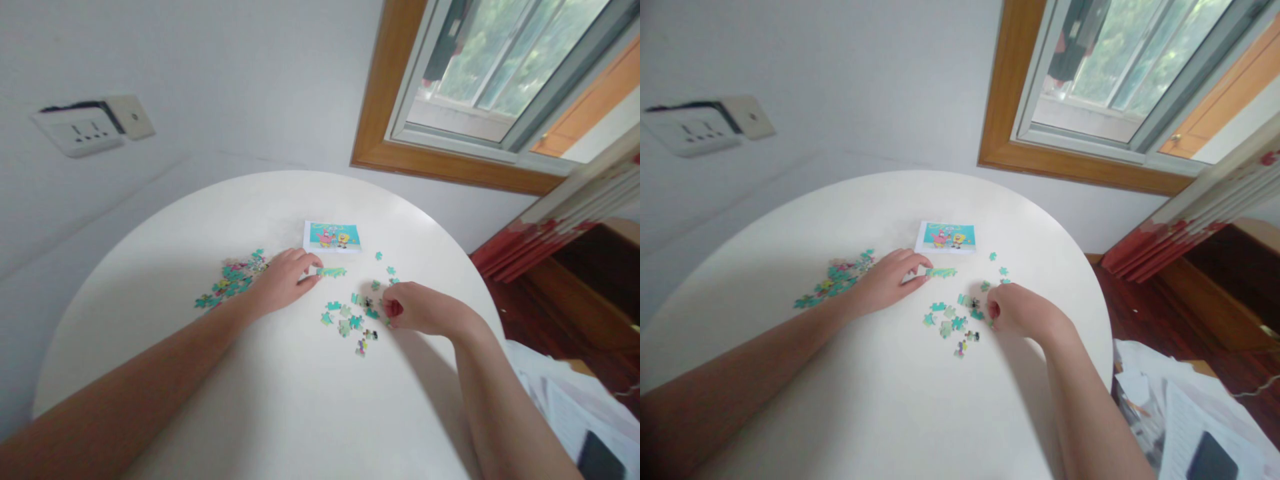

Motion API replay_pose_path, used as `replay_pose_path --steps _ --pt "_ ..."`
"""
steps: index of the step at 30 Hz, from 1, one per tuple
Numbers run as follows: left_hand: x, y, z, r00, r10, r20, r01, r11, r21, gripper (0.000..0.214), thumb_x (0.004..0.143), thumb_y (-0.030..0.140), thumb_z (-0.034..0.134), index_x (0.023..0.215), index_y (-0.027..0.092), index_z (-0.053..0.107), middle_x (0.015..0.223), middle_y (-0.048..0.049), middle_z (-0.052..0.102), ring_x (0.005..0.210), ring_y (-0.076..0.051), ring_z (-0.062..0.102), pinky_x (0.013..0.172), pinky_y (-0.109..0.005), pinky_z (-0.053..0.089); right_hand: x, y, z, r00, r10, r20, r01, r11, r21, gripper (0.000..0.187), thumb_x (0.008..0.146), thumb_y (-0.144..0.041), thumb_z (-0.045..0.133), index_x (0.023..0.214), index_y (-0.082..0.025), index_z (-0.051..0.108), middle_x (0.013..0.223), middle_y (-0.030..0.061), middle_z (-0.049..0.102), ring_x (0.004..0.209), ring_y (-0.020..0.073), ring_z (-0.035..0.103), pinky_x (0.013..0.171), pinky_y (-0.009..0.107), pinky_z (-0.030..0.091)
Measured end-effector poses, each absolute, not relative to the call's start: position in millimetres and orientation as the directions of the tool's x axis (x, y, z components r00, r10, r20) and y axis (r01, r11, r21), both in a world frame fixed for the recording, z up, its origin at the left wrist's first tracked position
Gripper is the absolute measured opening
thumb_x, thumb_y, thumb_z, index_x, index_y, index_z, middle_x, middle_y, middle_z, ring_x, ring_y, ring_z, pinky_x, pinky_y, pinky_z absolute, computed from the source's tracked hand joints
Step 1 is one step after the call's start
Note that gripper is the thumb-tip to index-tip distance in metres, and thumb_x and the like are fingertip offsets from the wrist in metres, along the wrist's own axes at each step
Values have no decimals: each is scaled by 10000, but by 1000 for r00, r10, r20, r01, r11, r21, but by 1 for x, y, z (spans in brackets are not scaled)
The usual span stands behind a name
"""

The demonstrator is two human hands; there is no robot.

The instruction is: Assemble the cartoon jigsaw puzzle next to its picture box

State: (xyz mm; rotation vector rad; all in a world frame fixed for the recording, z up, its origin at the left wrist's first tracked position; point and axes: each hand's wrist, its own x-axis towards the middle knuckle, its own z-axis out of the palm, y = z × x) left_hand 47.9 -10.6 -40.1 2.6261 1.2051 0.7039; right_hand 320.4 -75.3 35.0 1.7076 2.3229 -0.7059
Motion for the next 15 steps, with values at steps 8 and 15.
replay_pose_path --steps 8,15 --pt "49 -11 -39 560 757 336 686 -651 325 189 888 311 504 1021 203 584 870 -42 578 877 -210 543 796 -332 413 322 -58 30 -387 897 -212 746 170 -643 178 696 -170 570 853 -192 649 716 -3 667 629 120 578 579 221 406" --pt "49 -12 -38 552 765 332 688 -642 339 178 889 315 508 1010 212 591 874 -42 582 884 -214 548 795 -333 417 292 -31 -7 -151 983 108 671 182 -719 169 797 -279 549 841 -174 674 789 35 704 708 137 610 665 238 426"
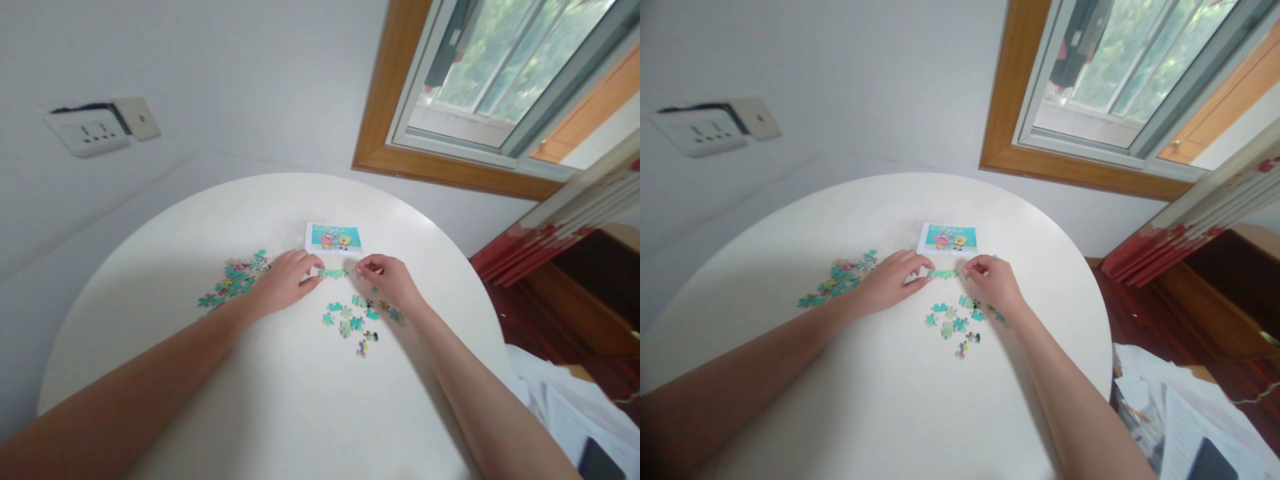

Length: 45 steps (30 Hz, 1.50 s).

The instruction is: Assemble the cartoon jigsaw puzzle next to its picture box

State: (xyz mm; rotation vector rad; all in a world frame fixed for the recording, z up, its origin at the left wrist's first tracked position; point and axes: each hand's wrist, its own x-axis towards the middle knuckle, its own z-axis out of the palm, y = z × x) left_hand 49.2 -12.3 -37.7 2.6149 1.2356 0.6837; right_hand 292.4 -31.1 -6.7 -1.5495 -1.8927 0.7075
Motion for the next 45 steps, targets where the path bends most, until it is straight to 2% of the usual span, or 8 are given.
replay_pose_path --steps 4,12,17,21,24,29,35,45 --pt "49 -11 -40 554 763 333 691 -644 328 179 890 321 510 1006 211 592 875 -43 585 885 -214 549 797 -335 416 283 -22 -18 -92 987 131 767 154 -623 193 806 -295 558 849 -182 709 781 37 709 701 142 601 663 240 404" --pt "49 -10 -43 540 769 343 681 -638 359 195 882 331 520 1016 214 602 894 -46 596 890 -217 550 814 -344 416 277 -14 -24 5 995 96 803 53 -594 144 785 -300 610 792 -208 721 749 8 713 665 135 597 617 229 387" --pt "48 -9 -45 540 767 345 683 -640 353 195 883 338 521 1018 225 603 904 -43 598 908 -219 549 819 -342 410 276 -14 -26 -47 990 132 846 110 -522 149 785 -311 626 760 -215 737 777 25 709 688 143 581 637 241 394" --pt "47 -9 -46 540 765 351 680 -642 354 185 884 330 528 1019 224 596 908 -40 595 911 -217 546 813 -334 404 277 -16 -24 -53 979 197 875 140 -464 170 789 -335 634 840 -214 743 846 49 690 723 156 573 671 263 404" --pt "48 -9 -45 540 766 348 682 -641 354 176 884 324 533 1010 221 598 907 -39 594 907 -213 546 808 -330 402 284 -17 -21 -76 965 253 867 189 -461 188 828 -310 590 880 -203 737 841 59 669 742 161 567 708 277 415" --pt "49 -10 -43 545 764 346 689 -643 335 175 882 315 532 1008 215 600 890 -38 590 892 -212 545 804 -333 404 294 -20 -20 -229 931 284 826 340 -449 175 828 -234 591 918 -212 739 847 58 642 788 162 557 780 291 419" --pt "49 -11 -41 554 760 340 694 -647 316 183 888 308 520 1021 204 591 873 -39 577 885 -213 541 797 -331 408 290 -21 -26 -246 937 249 832 335 -441 146 817 -227 613 851 -237 755 824 53 617 818 169 541 800 301 410" --pt "49 -11 -40 559 759 334 687 -650 326 184 885 301 509 1017 203 590 861 -41 573 890 -218 538 803 -334 405 300 -23 -13 -283 924 257 757 380 -531 180 845 -221 578 912 -197 743 853 62 634 741 137 547 723 265 436"
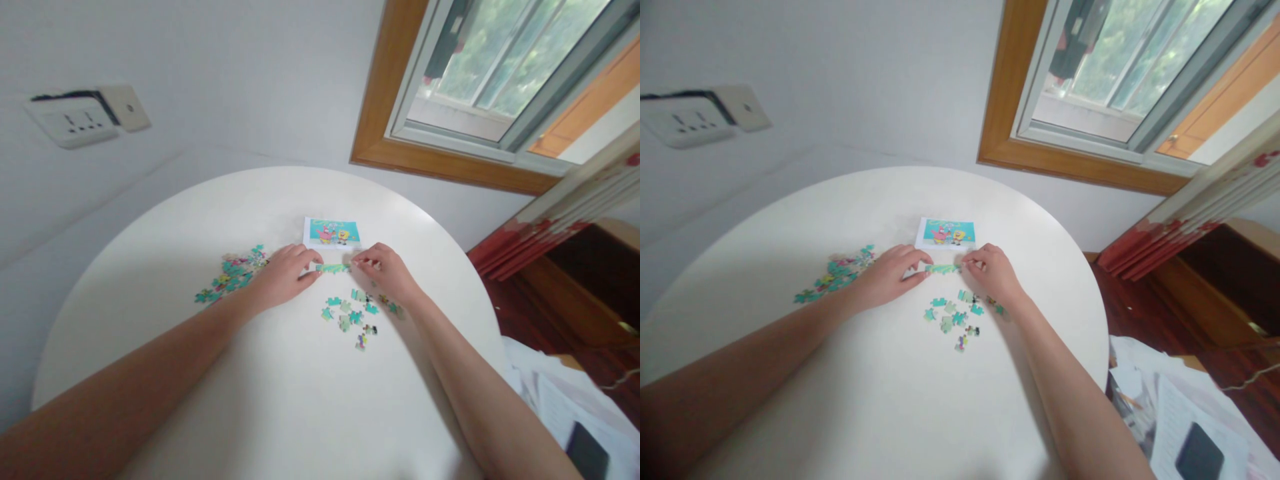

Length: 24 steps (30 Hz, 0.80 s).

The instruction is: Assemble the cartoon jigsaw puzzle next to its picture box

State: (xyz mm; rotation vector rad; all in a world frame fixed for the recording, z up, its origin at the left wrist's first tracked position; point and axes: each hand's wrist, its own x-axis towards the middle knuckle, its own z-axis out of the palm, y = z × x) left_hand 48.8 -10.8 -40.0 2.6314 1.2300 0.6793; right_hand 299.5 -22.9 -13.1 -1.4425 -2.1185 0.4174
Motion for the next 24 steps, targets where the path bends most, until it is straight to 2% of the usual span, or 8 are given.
replay_pose_path --steps 3,5,9,12,15,18,22,24 --pt "48 -11 -41 566 754 333 686 -655 317 183 885 302 507 1016 203 588 869 -42 573 886 -215 537 798 -331 406 309 -31 3 -253 934 253 747 355 -563 198 857 -223 548 933 -191 728 875 56 659 740 133 561 703 260 436" --pt "48 -11 -42 564 752 341 684 -657 316 188 885 303 507 1021 201 587 869 -43 573 884 -213 538 799 -329 406 313 -38 13 -298 933 200 731 358 -581 199 854 -228 538 922 -198 723 879 45 674 735 130 569 699 260 439" --pt "49 -10 -43 560 751 351 678 -658 327 196 884 315 507 1022 203 591 861 -40 577 873 -210 541 812 -333 408 322 -52 22 -449 893 -41 739 345 -579 215 805 -189 543 914 -216 727 825 20 692 702 130 595 668 251 450" --pt "49 -10 -43 562 750 349 678 -659 324 199 887 319 500 1022 203 589 858 -41 577 866 -209 541 809 -336 412 330 -56 23 -450 879 -159 804 321 -501 269 758 -125 535 882 -241 743 765 10 699 659 138 600 640 255 447" --pt "48 -10 -42 566 748 348 678 -662 320 195 887 317 500 1020 202 586 863 -43 578 869 -210 541 801 -335 413 334 -57 24 -415 901 -127 838 324 -438 321 706 -59 524 842 -240 752 760 16 696 658 147 603 643 260 449" --pt "49 -10 -41 569 747 345 676 -663 320 186 884 304 502 1018 206 585 862 -41 580 870 -209 542 800 -332 414 322 -60 27 -460 885 -75 803 378 -461 326 701 -38 531 829 -239 753 765 18 682 670 145 599 663 259 454" --pt "49 -11 -40 569 744 350 674 -665 320 190 887 300 503 1026 198 585 864 -43 580 872 -209 543 799 -328 413 290 -69 23 -627 779 10 652 532 -540 258 798 -105 565 937 -235 739 884 37 661 712 129 598 700 250 465" --pt "49 -11 -41 568 743 354 672 -667 321 195 890 307 502 1028 197 586 870 -44 582 872 -209 544 799 -330 413 277 -71 17 -698 714 54 585 612 -533 242 824 -129 582 1005 -209 720 955 63 648 807 144 605 749 254 468"
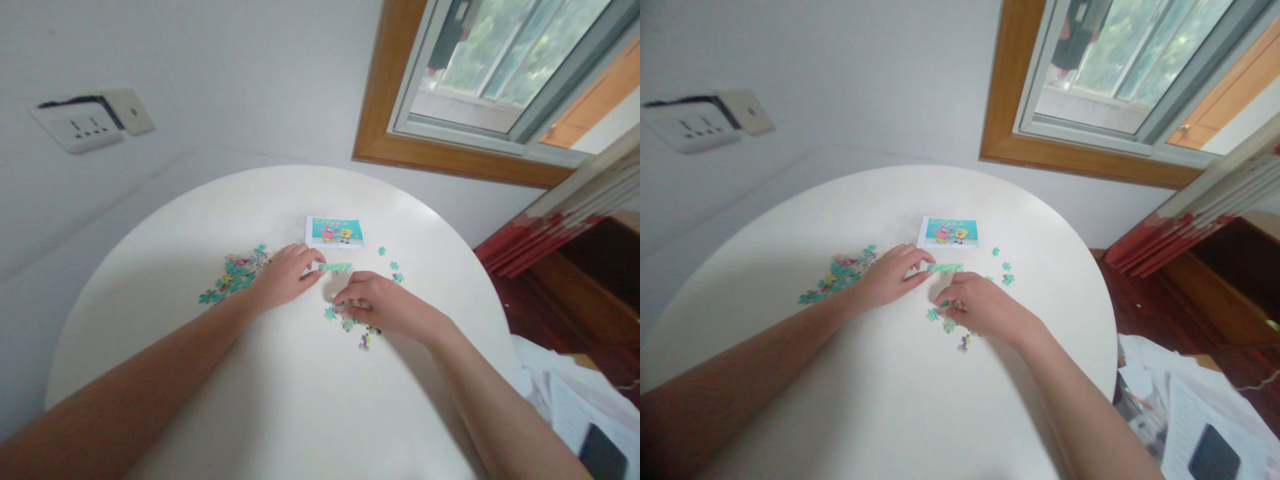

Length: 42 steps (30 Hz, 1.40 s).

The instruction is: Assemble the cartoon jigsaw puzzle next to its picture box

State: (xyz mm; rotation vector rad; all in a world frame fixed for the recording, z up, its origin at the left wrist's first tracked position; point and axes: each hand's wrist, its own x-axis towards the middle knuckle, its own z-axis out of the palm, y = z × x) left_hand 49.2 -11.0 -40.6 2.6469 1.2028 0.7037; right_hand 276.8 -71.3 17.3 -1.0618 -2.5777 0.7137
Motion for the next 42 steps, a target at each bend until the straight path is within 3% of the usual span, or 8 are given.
replay_pose_path --steps 4,17,21,27,30,35,38,42 --pt "49 -10 -42 569 742 355 673 -668 319 206 893 321 504 1040 201 585 875 -42 582 872 -208 543 802 -332 411 267 -71 7 -726 682 85 575 671 -468 237 809 -139 635 1028 -195 708 968 82 617 945 183 578 830 285 453" --pt "48 -11 -43 547 756 359 672 -653 350 189 882 319 513 1014 212 595 868 -43 584 885 -216 542 807 -339 411 262 -69 4 -660 750 35 592 548 -591 147 707 -81 699 831 -155 672 863 36 564 729 113 534 701 232 441" --pt "48 -10 -44 543 758 360 673 -650 354 189 878 318 517 1019 220 595 874 -41 589 895 -216 543 817 -342 411 257 -74 4 -663 749 15 576 523 -628 162 710 -14 596 761 -160 645 767 -2 573 657 88 513 652 199 415" --pt "47 -9 -46 548 756 357 680 -652 337 188 881 310 525 1031 219 591 890 -40 586 906 -215 539 821 -343 412 264 -72 7 -632 774 27 513 444 -735 304 747 -65 553 976 -214 685 784 -21 623 644 81 516 622 188 408" --pt "47 -9 -46 552 754 355 679 -654 333 194 883 319 519 1032 218 592 890 -42 587 901 -215 541 816 -344 414 276 -60 7 -481 871 103 558 394 -731 244 760 -133 566 928 -222 720 784 -8 649 649 94 534 626 207 418" --pt "48 -9 -44 550 761 345 679 -648 346 199 878 330 520 1022 219 599 880 -41 593 892 -214 546 820 -347 417 290 -37 -7 -67 992 111 516 129 -847 203 752 -251 596 934 -179 651 700 6 694 626 136 633 588 230 448" --pt "48 -9 -44 547 761 348 677 -647 350 197 877 332 522 1019 221 600 888 -43 596 895 -215 548 822 -349 417 289 -30 -16 8 995 96 485 80 -871 198 769 -233 551 949 -185 618 736 20 723 655 148 667 610 241 466" --pt "48 -9 -44 549 764 340 684 -644 343 198 883 334 516 1023 222 598 896 -43 596 897 -217 549 820 -349 416 285 -26 -20 20 991 136 590 98 -801 127 774 -250 544 847 -193 631 751 24 728 661 145 648 599 236 438"
